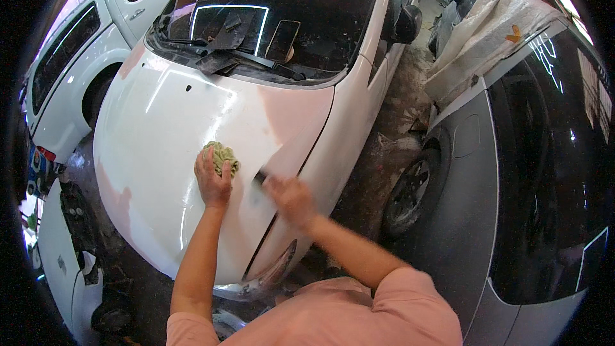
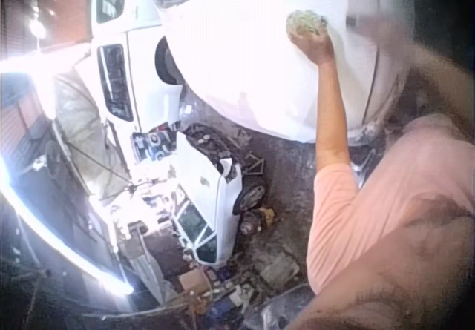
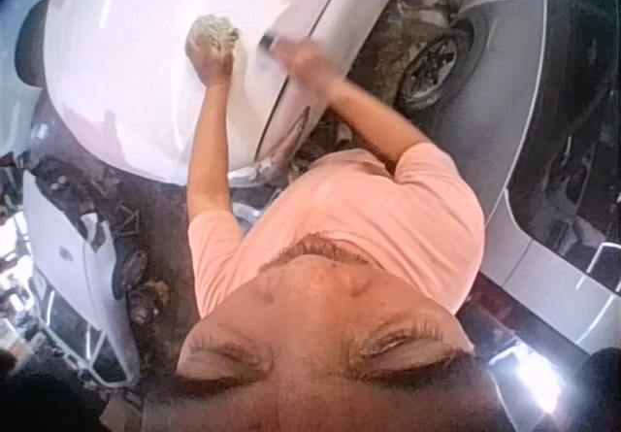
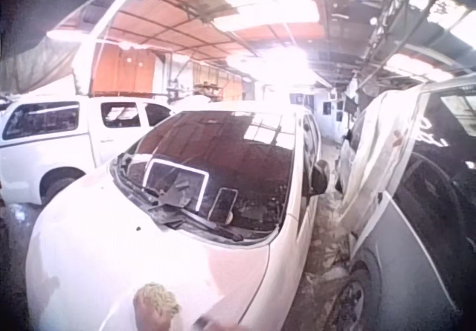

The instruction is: The person sands the hood of a white car using a sanding block while holding a damp cloth, occasionally dipping the cloth into a bucket of water and wiping the surface.

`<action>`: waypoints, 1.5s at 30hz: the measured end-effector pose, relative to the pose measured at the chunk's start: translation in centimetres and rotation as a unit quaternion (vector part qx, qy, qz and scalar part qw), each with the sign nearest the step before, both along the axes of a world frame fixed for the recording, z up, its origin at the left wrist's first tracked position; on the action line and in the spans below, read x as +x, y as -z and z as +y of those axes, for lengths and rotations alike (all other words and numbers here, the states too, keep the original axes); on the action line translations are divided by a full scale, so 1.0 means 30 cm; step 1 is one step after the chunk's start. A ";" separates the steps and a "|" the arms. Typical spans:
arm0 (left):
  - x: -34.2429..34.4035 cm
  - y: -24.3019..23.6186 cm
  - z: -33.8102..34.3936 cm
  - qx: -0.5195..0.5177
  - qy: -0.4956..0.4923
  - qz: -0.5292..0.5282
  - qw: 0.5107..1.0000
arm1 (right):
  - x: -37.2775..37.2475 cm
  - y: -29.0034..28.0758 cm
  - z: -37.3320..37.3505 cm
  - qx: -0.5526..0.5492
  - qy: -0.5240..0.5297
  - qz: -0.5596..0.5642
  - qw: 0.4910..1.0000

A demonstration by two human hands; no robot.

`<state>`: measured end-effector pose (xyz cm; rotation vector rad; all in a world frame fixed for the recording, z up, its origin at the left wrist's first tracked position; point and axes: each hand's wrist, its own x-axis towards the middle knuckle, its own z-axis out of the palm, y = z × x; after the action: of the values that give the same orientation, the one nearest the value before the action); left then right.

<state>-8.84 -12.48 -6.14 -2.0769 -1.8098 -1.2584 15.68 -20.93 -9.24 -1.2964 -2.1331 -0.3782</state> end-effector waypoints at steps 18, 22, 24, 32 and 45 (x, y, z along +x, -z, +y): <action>-0.043 0.005 -0.057 -0.073 0.139 -0.060 0.986 | -0.027 -0.077 -0.350 -0.067 0.065 0.220 0.971; -0.108 0.096 -0.360 -0.025 0.174 0.026 0.984 | 0.229 -0.056 -0.474 -0.062 0.161 0.229 0.958; -0.165 0.128 -0.532 -0.014 0.170 0.070 0.983 | 0.348 -0.024 -0.545 -0.068 0.197 0.221 0.953; 0.010 0.053 -0.538 -0.023 0.200 0.067 0.977 | 0.550 0.077 -0.574 -0.115 0.251 0.286 0.918; 0.763 -0.180 0.223 -0.001 0.264 0.033 0.964 | 0.931 0.078 -0.161 -0.110 0.188 0.358 0.908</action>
<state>14.04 -5.79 -0.73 -2.6749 -1.2634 -1.2588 43.59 -25.76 -11.58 -1.6568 -1.3291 0.1869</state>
